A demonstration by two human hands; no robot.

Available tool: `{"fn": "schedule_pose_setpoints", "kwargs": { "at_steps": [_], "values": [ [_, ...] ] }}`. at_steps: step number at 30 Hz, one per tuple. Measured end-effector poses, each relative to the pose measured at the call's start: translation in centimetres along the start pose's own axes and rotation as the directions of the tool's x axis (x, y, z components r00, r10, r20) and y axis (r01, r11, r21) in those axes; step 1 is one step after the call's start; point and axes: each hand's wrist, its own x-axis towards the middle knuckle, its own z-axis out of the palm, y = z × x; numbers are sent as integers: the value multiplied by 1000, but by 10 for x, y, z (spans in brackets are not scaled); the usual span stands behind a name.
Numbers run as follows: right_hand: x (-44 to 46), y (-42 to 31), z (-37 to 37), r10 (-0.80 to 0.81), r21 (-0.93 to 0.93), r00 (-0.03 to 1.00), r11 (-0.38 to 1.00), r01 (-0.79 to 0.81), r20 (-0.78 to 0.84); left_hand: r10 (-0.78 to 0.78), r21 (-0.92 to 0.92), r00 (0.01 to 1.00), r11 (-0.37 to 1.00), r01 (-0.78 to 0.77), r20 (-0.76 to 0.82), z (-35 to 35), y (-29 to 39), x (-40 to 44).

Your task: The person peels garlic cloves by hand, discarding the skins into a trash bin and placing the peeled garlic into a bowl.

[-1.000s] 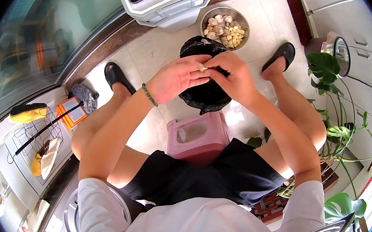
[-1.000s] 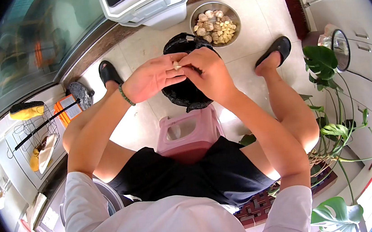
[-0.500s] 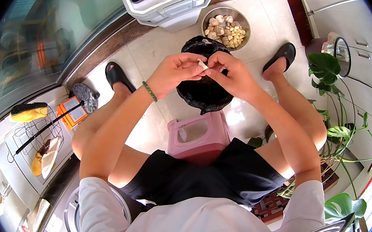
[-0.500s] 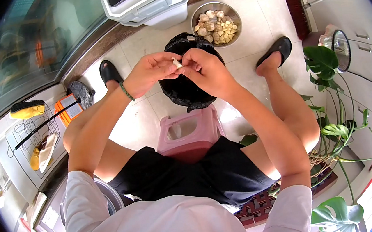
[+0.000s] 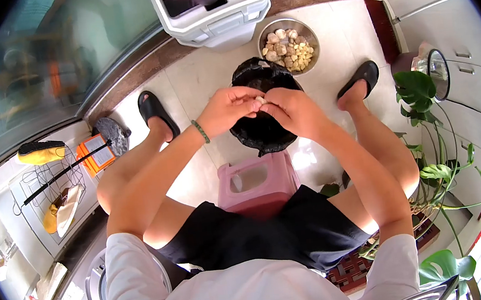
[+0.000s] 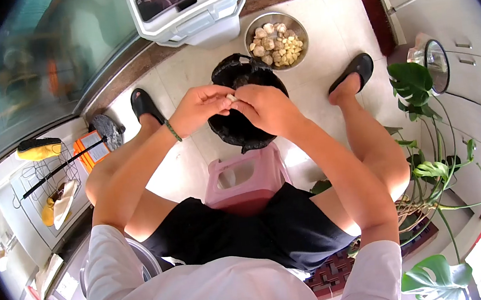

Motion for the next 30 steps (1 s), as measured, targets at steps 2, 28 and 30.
{"fn": "schedule_pose_setpoints", "kwargs": {
  "at_steps": [2,28,30],
  "values": [
    [1,0,-1,-20,52,1000,998,21,-9,3,-24,1000,1000,-3,2,-1,-5,0],
    [12,-16,-6,-91,120,958,984,128,-273,162,-167,985,971,-169,-60,-8,8,-6],
    [12,-22,-8,-26,184,954,979,84,-299,170,-163,984,971,-176,-52,-6,8,-8]
  ]
}}
